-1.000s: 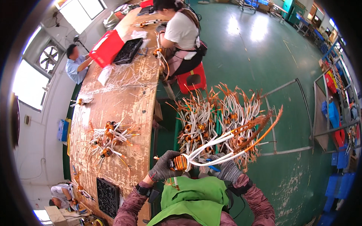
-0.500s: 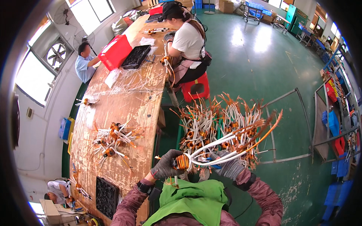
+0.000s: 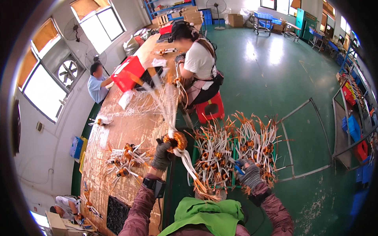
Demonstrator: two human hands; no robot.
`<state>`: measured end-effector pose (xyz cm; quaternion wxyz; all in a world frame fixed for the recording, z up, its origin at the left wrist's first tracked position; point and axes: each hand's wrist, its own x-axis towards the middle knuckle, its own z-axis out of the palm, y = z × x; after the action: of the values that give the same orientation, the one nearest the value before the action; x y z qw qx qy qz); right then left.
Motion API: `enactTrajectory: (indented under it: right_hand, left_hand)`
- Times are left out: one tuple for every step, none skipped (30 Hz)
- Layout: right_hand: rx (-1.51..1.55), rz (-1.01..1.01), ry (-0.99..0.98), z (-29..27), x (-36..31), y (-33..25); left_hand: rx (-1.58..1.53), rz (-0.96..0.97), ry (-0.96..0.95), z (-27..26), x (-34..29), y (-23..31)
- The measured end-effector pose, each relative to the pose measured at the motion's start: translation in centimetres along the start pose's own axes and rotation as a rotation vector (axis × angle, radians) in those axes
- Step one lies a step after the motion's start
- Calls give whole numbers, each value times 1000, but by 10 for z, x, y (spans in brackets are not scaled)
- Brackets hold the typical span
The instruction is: Sorting and trimming copper wire coil assemblies from a cart into plastic crates using wire cutters.
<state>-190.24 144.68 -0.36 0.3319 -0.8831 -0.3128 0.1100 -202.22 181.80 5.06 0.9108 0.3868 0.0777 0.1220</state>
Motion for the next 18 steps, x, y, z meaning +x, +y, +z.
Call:
enactTrajectory:
  right_hand:
    - [-94, -25, 9, -2, -2, -13]
    - [-95, -18, 24, -1, 0, -17]
    - [-102, -114, 85, 1, 2, -22]
    - [-107, -209, 142, 4, 5, -25]
    - [-72, -216, 107, 5, 9, -39]
    - [-62, -225, 111, 4, 14, -55]
    - [-118, -298, 181, -3, 18, -66]
    - [-174, -371, 249, -9, 23, -74]
    - [-167, -354, 206, -17, 23, -78]
    - [-168, -342, 205, -22, 27, -80]
    - [-142, -447, 229, -22, 35, -85]
    - [-115, -552, 252, -22, 40, -90]
    - [-141, -569, 250, -22, 42, -94]
    - [-145, -559, 247, -28, 44, -95]
    - [-87, -546, 224, -34, 45, -102]
    - [-28, -534, 200, -36, 45, -105]
    - [50, -494, 107, -36, 42, -103]
    - [50, -489, 103, -25, 37, -97]
  left_hand:
    - [-156, -32, 44, 11, 3, -1]
    - [-312, -67, 89, 23, 5, -3]
    - [-381, -125, 82, 16, 9, -9]
    - [-343, -57, 121, 20, 8, -19]
    - [-416, -58, 90, -4, 3, -29]
    - [-490, -62, 58, -28, 1, -38]
    - [-486, -75, 49, -27, 9, -40]
    - [-492, -85, 24, -26, -1, -53]
    - [-502, -94, 5, -22, -11, -63]
    - [-513, -103, -11, -17, -10, -73]
    - [-520, -102, -22, -8, -7, -81]
    - [-527, -100, -31, 1, -2, -90]
    - [-535, -98, -40, 6, -1, -94]
    - [-550, -104, -56, 0, -18, -104]
    - [-561, -99, -66, 3, -17, -107]
    - [-572, -92, -76, 21, 16, -103]
    - [-583, -85, -86, 10, -19, -114]
    - [-596, -85, -100, 15, -12, -112]
